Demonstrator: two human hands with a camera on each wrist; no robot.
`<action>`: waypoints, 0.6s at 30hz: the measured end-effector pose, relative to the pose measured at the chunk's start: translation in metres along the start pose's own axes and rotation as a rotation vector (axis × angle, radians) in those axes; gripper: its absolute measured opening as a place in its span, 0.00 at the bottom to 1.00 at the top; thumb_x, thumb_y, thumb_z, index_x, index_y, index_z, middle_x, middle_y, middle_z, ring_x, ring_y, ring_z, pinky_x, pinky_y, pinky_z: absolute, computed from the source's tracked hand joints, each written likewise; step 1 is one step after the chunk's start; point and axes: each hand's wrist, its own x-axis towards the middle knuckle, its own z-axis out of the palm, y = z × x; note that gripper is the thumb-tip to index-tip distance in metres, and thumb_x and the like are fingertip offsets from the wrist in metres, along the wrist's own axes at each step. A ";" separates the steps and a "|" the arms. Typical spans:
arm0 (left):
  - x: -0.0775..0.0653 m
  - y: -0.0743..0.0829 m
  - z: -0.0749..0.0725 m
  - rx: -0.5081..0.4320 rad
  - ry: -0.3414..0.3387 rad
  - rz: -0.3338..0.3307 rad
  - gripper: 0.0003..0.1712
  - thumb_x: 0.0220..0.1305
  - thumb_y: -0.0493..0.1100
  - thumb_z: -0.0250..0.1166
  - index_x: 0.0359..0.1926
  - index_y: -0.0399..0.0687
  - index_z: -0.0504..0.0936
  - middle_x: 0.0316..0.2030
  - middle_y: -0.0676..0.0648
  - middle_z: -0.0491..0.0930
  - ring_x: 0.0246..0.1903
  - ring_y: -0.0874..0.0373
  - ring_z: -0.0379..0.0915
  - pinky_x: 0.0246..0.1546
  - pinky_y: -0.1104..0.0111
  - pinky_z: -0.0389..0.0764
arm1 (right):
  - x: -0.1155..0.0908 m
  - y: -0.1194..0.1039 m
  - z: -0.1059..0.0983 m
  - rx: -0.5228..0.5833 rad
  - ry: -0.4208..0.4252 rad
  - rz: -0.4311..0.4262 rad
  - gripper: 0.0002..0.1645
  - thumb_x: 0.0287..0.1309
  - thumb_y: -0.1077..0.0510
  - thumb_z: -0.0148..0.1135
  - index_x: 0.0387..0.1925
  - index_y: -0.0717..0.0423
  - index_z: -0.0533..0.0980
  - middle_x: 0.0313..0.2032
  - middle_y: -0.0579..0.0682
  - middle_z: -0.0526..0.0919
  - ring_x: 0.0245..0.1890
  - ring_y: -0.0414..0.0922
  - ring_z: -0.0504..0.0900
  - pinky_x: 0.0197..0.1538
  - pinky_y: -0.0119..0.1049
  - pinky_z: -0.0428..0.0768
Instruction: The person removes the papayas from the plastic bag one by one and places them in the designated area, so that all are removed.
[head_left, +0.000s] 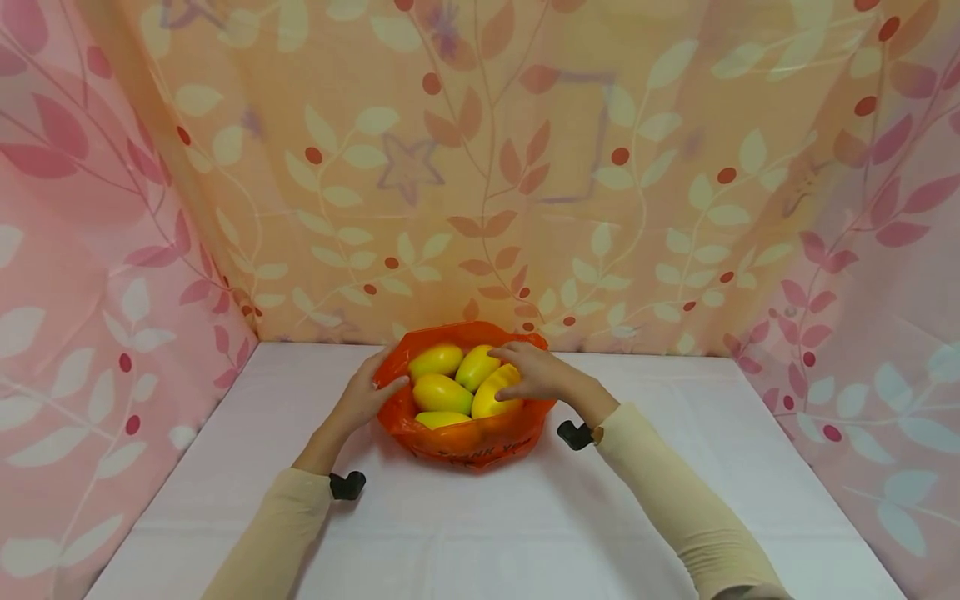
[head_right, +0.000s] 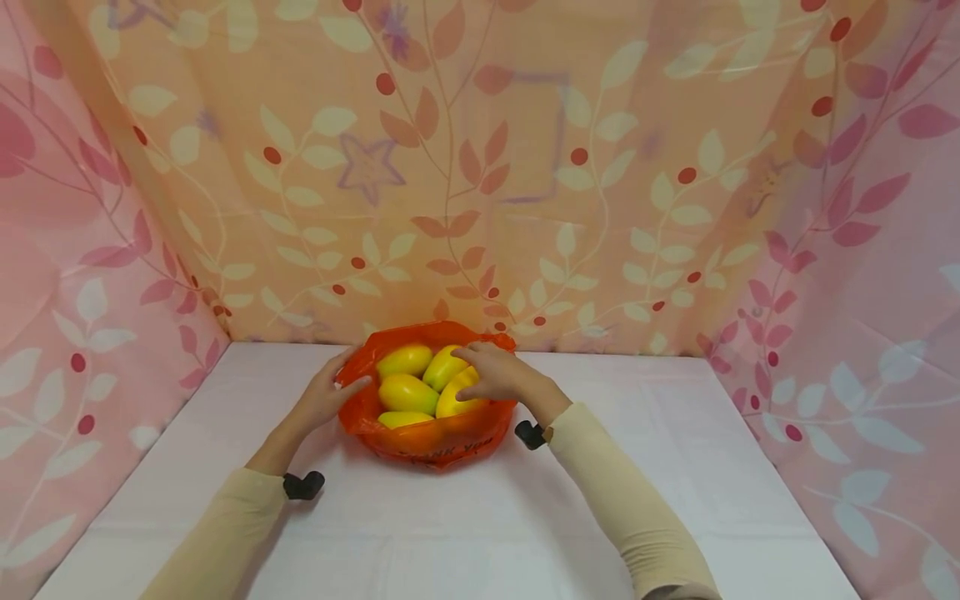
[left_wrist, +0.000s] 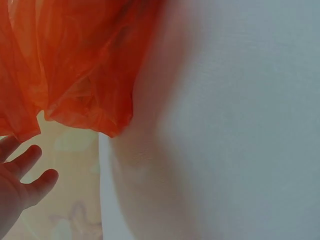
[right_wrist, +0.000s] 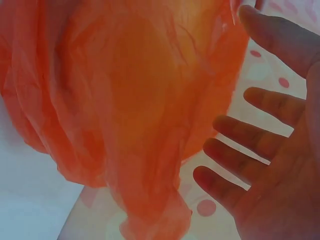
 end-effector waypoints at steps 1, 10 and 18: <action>0.000 -0.001 0.000 0.001 0.000 0.003 0.41 0.66 0.49 0.64 0.74 0.45 0.57 0.72 0.36 0.59 0.71 0.37 0.53 0.70 0.40 0.55 | 0.001 0.000 0.001 -0.009 -0.009 -0.007 0.45 0.55 0.44 0.69 0.71 0.48 0.63 0.70 0.56 0.64 0.69 0.56 0.65 0.68 0.57 0.68; 0.003 -0.007 0.006 0.032 0.005 0.029 0.39 0.64 0.46 0.65 0.72 0.43 0.62 0.70 0.35 0.62 0.70 0.36 0.55 0.70 0.40 0.55 | 0.006 -0.003 0.011 -0.053 -0.112 -0.026 0.39 0.52 0.56 0.69 0.67 0.46 0.69 0.71 0.54 0.64 0.71 0.55 0.61 0.69 0.57 0.68; 0.007 -0.007 0.011 0.102 0.011 0.057 0.36 0.64 0.45 0.65 0.71 0.45 0.66 0.69 0.32 0.62 0.69 0.33 0.55 0.69 0.37 0.54 | 0.010 -0.005 0.018 -0.169 -0.140 -0.065 0.35 0.57 0.61 0.65 0.66 0.44 0.71 0.69 0.52 0.68 0.71 0.54 0.62 0.72 0.54 0.64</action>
